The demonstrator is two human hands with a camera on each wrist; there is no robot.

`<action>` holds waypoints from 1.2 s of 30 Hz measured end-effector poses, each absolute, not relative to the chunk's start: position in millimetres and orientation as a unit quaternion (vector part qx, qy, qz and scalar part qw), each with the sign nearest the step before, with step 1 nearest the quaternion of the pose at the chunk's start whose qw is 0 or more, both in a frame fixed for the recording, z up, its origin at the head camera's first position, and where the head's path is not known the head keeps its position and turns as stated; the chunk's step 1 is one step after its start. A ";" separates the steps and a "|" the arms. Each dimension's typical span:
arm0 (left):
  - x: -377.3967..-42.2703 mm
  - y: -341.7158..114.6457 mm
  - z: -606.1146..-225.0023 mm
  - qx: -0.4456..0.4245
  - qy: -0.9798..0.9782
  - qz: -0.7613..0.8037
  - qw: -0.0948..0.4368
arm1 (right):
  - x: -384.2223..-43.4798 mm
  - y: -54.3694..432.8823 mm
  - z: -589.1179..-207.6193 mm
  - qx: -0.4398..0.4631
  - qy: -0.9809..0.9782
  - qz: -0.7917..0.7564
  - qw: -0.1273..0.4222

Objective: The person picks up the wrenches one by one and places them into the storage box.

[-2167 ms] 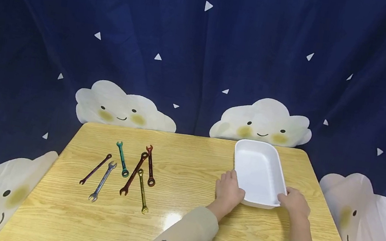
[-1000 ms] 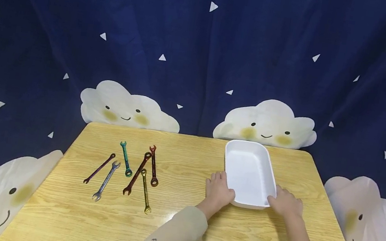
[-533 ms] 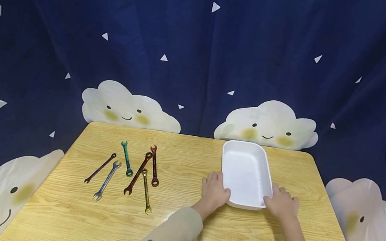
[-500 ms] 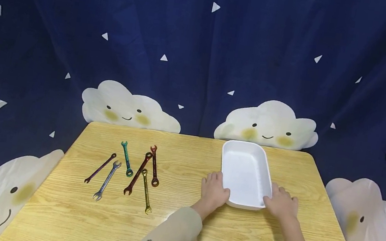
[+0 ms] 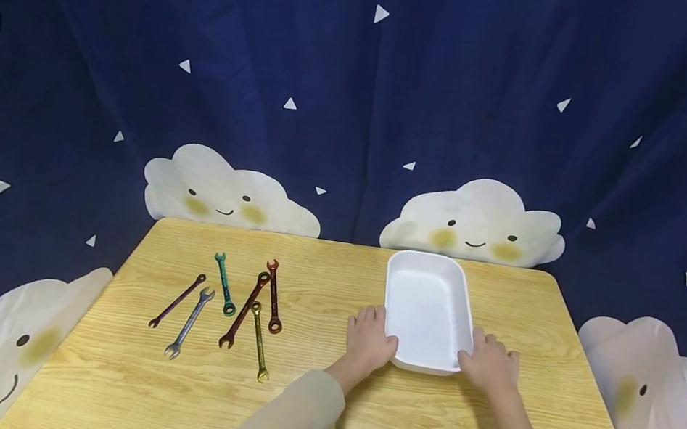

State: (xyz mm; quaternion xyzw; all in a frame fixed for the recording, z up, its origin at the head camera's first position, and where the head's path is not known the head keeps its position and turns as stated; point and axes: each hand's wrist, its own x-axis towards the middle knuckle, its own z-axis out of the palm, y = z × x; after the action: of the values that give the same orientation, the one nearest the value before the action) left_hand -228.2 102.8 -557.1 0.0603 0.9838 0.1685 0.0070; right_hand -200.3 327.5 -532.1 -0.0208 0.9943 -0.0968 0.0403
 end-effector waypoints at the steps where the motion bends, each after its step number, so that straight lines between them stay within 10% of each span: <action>1: -228.0 101.1 -557.0 0.061 0.983 0.171 0.006 | -200.2 326.2 -532.2 -0.022 0.994 -0.096 0.039; 36: -218.3 52.8 -554.5 0.075 0.984 0.158 -0.008 | -192.4 281.4 -536.0 -0.035 0.992 -0.119 0.009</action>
State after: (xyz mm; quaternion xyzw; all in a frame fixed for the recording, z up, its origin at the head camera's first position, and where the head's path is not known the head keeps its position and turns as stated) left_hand -218.3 52.8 -554.5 0.0751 0.9845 0.1585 -0.0078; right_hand -192.4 281.4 -536.0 -0.0351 0.9922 -0.1189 0.0093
